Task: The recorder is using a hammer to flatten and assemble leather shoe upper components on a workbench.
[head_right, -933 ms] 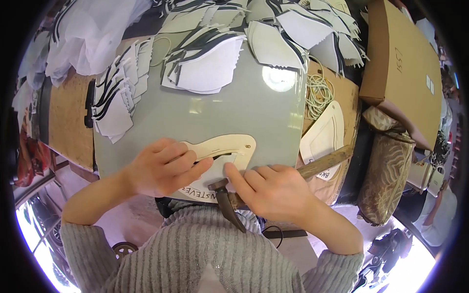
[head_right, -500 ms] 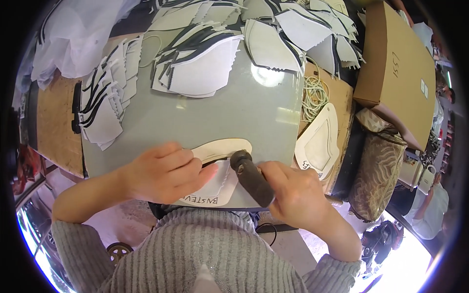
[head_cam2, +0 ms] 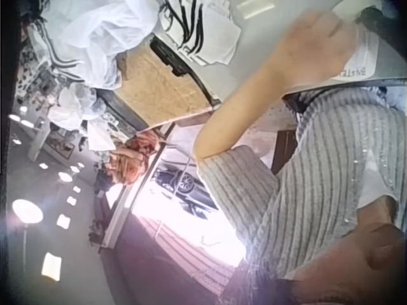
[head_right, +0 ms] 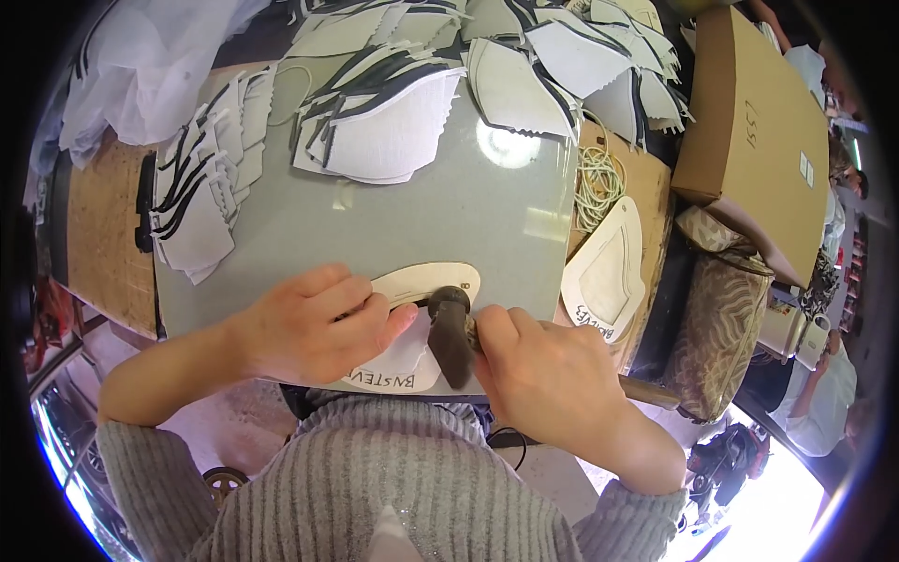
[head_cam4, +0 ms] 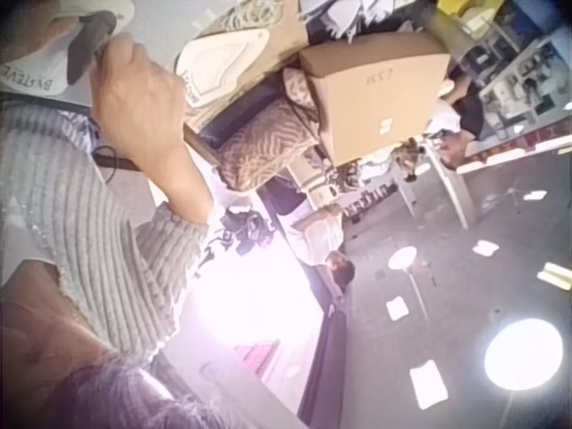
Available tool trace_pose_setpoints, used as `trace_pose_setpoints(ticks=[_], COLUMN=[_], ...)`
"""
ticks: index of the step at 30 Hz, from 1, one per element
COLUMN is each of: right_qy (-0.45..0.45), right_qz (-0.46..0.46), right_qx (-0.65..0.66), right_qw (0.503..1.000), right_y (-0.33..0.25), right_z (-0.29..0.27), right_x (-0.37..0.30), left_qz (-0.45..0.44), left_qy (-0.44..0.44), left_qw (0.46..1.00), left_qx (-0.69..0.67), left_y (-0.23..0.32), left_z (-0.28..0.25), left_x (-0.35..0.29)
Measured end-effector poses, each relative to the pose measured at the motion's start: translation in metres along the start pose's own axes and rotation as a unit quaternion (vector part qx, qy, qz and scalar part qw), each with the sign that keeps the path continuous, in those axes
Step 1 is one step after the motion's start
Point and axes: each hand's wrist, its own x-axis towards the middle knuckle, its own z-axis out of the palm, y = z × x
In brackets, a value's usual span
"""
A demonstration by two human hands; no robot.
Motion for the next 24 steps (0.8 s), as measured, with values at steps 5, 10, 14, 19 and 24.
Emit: trace_pose_setpoints(ticks=[5,10,14,19,24], right_qy=[-0.015,0.024,-0.044,0.016,-0.036], right_qz=[0.014,0.007,0.031,0.035,0.058], right_qx=[-0.043,0.008,-0.022,0.03,0.027], right_qw=[0.999,1.0,0.998,0.999,0.997], right_y=[-0.006,-0.007,-0.006,-0.015,-0.008], right_z=[0.009,0.002,0.007,-0.002,0.008], right_x=[0.0,0.001,-0.001,-0.001,0.003], left_qz=[-0.002,-0.007,-0.007,-0.015,-0.015], left_qy=[-0.007,-0.005,0.008,0.02,0.062], left_qw=[1.0,1.0,1.0,0.999,0.998], left_qx=[-0.004,-0.002,0.004,0.022,0.0], left_y=[0.001,0.002,0.004,0.008,0.005], left_z=[0.0,-0.001,0.0,0.002,0.005], left_x=[-0.001,-0.004,-0.006,-0.008,-0.005])
